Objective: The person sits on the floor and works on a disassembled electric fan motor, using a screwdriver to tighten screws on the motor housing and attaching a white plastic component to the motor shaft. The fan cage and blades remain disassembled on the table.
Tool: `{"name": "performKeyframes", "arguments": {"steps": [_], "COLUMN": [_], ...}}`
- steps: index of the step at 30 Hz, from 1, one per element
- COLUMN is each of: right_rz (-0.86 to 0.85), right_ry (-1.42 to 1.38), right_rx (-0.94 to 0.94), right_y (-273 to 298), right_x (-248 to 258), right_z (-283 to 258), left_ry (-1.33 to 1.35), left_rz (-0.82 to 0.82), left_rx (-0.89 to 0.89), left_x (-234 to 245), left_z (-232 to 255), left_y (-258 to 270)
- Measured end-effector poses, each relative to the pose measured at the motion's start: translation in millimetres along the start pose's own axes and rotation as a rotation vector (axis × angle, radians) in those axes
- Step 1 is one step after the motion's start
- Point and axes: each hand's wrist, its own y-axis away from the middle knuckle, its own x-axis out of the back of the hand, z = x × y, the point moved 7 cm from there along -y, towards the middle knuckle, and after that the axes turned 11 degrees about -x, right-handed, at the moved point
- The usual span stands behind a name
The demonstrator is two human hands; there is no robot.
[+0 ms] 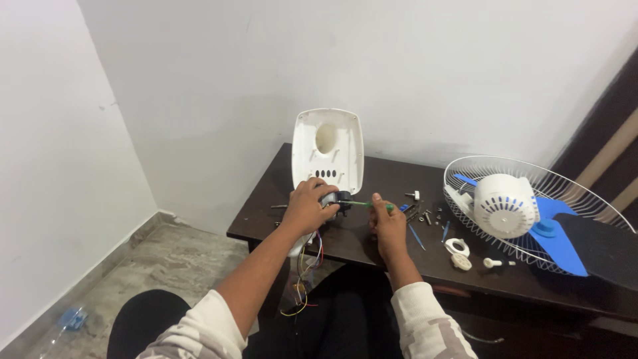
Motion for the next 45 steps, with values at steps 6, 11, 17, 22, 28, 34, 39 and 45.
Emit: {"name": "performKeyframes", "arguments": {"steps": [6, 11, 17, 22, 28, 34, 39, 45], "right_rz": [0.006, -0.123, -0.078, 0.001, -0.003, -0.118, -0.103, -0.042], "right_ry": [0.091, 0.039, -0.019, 0.081, 0.050, -0.045, -0.060, 0.037], "right_rx": [-0.041, -0.039, 0.013, 0.051, 0.030, -0.050, -0.089, 0.081], "right_y": [-1, 8, 15, 17, 12, 3, 3, 8], "right_x": [0, -12, -13, -10, -5, -3, -2, -3], "right_z": [3, -4, -17, -20, -9, 2, 2, -10], "left_ry": [-0.022, -0.028, -0.068, -0.060, -0.062, -0.055, -0.061, -0.061], "left_rz": [-0.038, -0.048, -0.068, -0.071, -0.079, -0.074, -0.044, -0.047], "left_rx": [0.011, -0.002, -0.025, -0.008, 0.001, 0.000, -0.021, -0.021], "left_x": [-2, -5, -7, -8, -6, -6, -5, -4], "left_z": [-3, -4, -4, -7, -4, -5, -4, -2], "left_y": [-2, 1, 1, 1, 2, 2, 2, 2]}}
